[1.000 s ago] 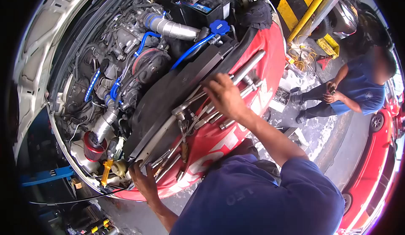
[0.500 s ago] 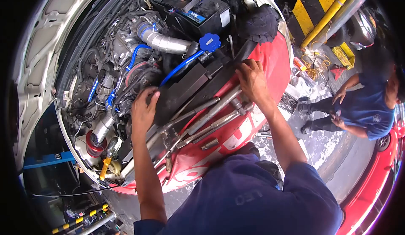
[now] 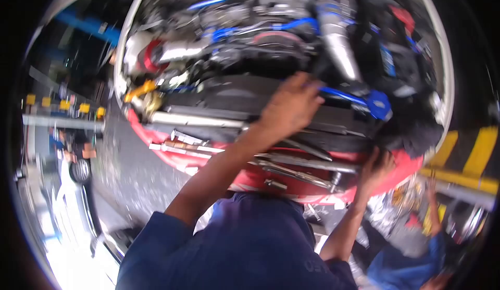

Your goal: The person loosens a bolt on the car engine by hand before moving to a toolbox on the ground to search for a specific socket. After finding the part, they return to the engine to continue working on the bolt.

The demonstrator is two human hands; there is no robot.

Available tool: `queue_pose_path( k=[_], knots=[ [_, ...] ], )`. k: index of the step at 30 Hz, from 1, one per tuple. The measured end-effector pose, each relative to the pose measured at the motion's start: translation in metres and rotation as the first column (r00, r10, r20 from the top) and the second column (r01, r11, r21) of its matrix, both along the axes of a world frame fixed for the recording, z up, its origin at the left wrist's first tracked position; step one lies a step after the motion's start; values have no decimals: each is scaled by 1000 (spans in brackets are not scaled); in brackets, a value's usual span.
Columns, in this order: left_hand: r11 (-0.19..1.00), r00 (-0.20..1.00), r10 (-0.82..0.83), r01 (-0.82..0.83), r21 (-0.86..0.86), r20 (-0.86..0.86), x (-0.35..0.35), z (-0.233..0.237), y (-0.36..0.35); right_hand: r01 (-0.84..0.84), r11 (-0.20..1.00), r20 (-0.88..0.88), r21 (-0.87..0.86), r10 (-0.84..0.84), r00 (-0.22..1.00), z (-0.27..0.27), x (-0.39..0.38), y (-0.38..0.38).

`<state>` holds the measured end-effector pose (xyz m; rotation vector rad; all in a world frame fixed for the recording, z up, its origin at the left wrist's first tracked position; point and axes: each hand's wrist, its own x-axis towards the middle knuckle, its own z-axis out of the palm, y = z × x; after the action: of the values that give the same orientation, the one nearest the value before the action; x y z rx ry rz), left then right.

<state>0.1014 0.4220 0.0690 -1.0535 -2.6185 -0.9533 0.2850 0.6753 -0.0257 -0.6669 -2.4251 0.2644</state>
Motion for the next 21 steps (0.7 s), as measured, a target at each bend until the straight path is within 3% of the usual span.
queue_pose_path(
  k=[1, 2, 4, 5, 6, 7, 8, 9, 12, 16, 18, 19, 20, 21],
  knots=[
    [992, 1000, -4, 7, 126, -25, 22, 2, 0, -25, 996, -58, 81, 30, 998, -4, -3, 3],
    [975, 998, -59, 62, 214, -19, 42, 2, -1, -9, 994, -9, 110, 10, 1000, -13, -2, 12],
    [971, 991, -87, 107, 216, -99, 93, -2, -5, -103, 991, -60, 82, 108, 992, -4, -5, 11],
    [941, 985, -167, 170, 294, -35, 113, -6, -9, -112, 991, -50, 69, 116, 992, -8, -4, 17],
    [923, 946, -318, 294, 246, 59, 126, -13, -10, -162, 978, -39, 133, 168, 985, -13, -2, 30],
    [905, 966, -255, 254, 340, -44, 142, -23, -11, -203, 945, 32, 256, 201, 979, -20, -3, 43],
    [917, 955, -294, 289, 274, -24, 148, -27, -23, -246, 894, 97, 376, 226, 969, -26, -4, 56],
    [917, 938, -346, 338, 211, -3, 154, -28, -33, -223, 880, 207, 420, 147, 967, -16, -4, 49],
    [909, 932, -339, 290, 299, 127, 153, -23, -71, -140, 979, 112, 151, 124, 986, -10, -7, 45],
    [949, 985, -155, 125, 288, 81, 145, -34, -116, -128, 981, 110, 143, 113, 987, -18, -9, 62],
    [950, 998, -59, 51, 307, 18, 141, -39, -153, -219, 957, 60, 192, 211, 976, -29, -9, 78],
    [945, 1000, -14, 17, 327, -12, 140, -38, -169, -238, 966, 77, 104, 231, 970, -17, -5, 62],
    [942, 997, 3, -27, 335, 72, 140, -40, -180, -324, 925, 106, 201, 308, 945, -16, 1, 62],
    [941, 988, 6, -58, 335, 152, 142, -45, -189, -192, 978, -38, -79, 190, 981, -10, 6, 46]
  ],
)
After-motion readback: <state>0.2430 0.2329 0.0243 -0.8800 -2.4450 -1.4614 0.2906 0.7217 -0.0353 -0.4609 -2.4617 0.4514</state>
